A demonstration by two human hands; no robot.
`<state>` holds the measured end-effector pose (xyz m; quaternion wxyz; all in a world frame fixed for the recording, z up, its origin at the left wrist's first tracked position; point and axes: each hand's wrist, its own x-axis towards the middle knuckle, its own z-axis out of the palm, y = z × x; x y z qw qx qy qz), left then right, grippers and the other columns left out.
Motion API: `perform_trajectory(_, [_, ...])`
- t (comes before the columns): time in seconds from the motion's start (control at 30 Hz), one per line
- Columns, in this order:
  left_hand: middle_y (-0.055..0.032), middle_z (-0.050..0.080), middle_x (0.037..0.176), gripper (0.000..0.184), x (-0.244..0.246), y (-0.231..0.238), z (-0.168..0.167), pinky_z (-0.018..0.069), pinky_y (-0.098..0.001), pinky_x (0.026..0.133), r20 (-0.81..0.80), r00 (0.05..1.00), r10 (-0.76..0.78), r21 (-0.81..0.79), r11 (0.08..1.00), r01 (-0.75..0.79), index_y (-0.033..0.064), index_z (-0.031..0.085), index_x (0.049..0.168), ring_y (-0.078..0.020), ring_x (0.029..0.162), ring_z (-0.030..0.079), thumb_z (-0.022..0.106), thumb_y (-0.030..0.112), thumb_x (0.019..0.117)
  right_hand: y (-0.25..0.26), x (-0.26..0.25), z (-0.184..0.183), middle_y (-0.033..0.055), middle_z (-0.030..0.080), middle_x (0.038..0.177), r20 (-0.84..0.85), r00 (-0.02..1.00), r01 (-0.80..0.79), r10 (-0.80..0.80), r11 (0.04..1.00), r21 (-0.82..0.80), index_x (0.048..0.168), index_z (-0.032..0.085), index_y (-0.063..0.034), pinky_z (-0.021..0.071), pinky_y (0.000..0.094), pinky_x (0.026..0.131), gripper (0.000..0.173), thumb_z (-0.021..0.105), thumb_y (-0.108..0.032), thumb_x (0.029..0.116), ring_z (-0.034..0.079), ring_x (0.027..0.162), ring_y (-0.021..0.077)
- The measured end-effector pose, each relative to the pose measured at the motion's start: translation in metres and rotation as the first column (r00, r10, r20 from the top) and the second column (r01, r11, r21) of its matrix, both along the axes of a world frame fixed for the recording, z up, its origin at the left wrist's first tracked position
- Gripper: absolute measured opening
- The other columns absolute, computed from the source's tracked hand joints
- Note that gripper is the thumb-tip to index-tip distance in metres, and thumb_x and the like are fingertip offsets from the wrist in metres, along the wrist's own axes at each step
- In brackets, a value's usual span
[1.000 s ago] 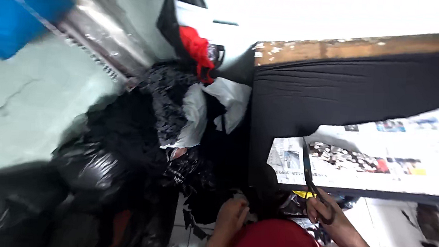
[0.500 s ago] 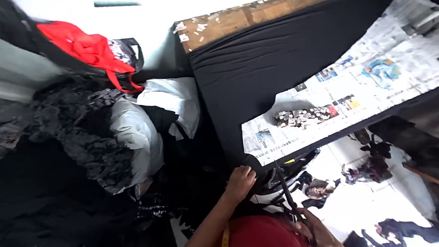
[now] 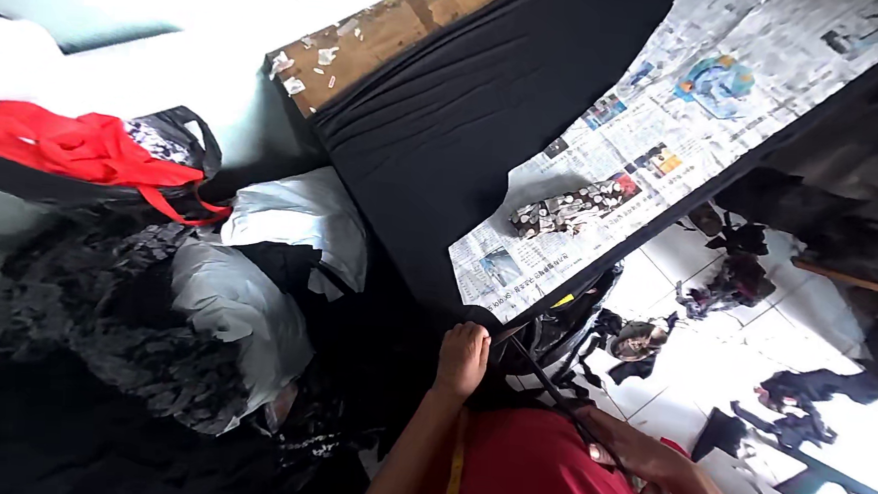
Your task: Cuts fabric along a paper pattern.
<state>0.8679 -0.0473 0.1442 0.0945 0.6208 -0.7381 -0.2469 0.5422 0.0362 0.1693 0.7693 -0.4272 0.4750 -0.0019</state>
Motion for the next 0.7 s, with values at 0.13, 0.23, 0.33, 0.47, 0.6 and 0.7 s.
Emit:
perform_trajectory(0.13, [-0.0113,0.072,0.107,0.027,0.005,0.0,-0.004,0.0536,-0.0476,0.09,-0.048,0.999,-0.019,-0.07,0.997,0.016,0.0067,0.072,0.103,-0.0296,0.105,0.068,0.053,0.025,0.1022,-0.007,0.011,-0.005,0.0063,0.067,0.115,-0.008,1.0,0.009,-0.009,1.0,0.0,0.144,0.046,-0.0107,0.0566,0.0326,0.08,0.101,0.076,-0.073,0.0711,0.066,0.092,0.0109])
perform_trajectory(0.23, [-0.0121,0.071,0.118,0.026,0.015,-0.002,-0.011,0.0521,-0.0501,0.098,-0.045,0.996,0.075,-0.247,0.965,-0.084,0.0081,0.073,0.11,-0.0314,0.116,0.066,0.057,0.027,0.1005,-0.013,0.018,-0.011,0.0054,0.067,0.103,-0.036,0.999,-0.004,0.003,0.999,-0.035,0.144,0.046,-0.0108,0.0553,0.0332,0.075,0.09,0.075,-0.066,0.0781,0.064,0.082,0.0113])
perform_trajectory(0.33, [-0.0234,0.046,0.155,0.066,0.027,-0.002,-0.025,0.029,-0.0608,0.12,0.043,0.995,0.09,-0.218,0.973,-0.078,0.0049,0.054,0.146,-0.0439,0.146,0.039,0.058,0.05,0.0975,-0.015,0.023,-0.018,0.0102,0.069,0.107,-0.104,0.993,-0.064,0.053,0.992,-0.107,0.145,0.047,-0.01,0.0558,0.0393,0.081,0.083,0.07,-0.062,0.0846,0.066,0.089,0.0169])
perform_trajectory(0.47, [-0.0259,0.029,0.164,0.088,0.025,0.007,-0.041,0.0167,-0.064,0.123,0.183,0.98,0.082,-0.18,0.983,-0.049,0.0022,0.038,0.157,-0.0456,0.153,0.025,0.04,0.068,0.0983,-0.016,0.028,-0.031,0.0154,0.068,0.115,-0.164,0.982,-0.118,0.093,0.981,-0.151,0.145,0.048,-0.0089,0.0547,0.0454,0.092,0.078,0.066,-0.06,0.0889,0.067,0.102,0.0231])
perform_trajectory(0.6, [-0.027,0.033,0.162,0.086,0.029,-0.002,-0.037,0.0203,-0.0627,0.123,0.117,0.991,0.07,-0.246,0.968,-0.039,0.0009,0.041,0.155,-0.0449,0.151,0.03,0.043,0.066,0.0986,-0.012,0.028,-0.036,0.0152,0.068,0.118,-0.182,0.979,-0.127,0.096,0.978,-0.163,0.144,0.049,-0.0094,0.0548,0.0448,0.094,0.077,0.065,-0.062,0.0893,0.067,0.104,0.0229])
perform_trajectory(0.7, [-0.0234,0.035,0.162,0.076,0.035,-0.018,-0.034,0.0203,-0.0622,0.123,0.078,0.997,-0.009,-0.249,0.968,0.028,0.007,0.043,0.155,-0.0433,0.152,0.029,0.045,0.06,0.1008,-0.012,0.027,-0.036,0.0154,0.068,0.117,-0.202,0.973,-0.143,0.109,0.976,-0.164,0.144,0.049,-0.0098,0.0546,0.0461,0.094,0.079,0.064,-0.065,0.0891,0.068,0.104,0.0237])
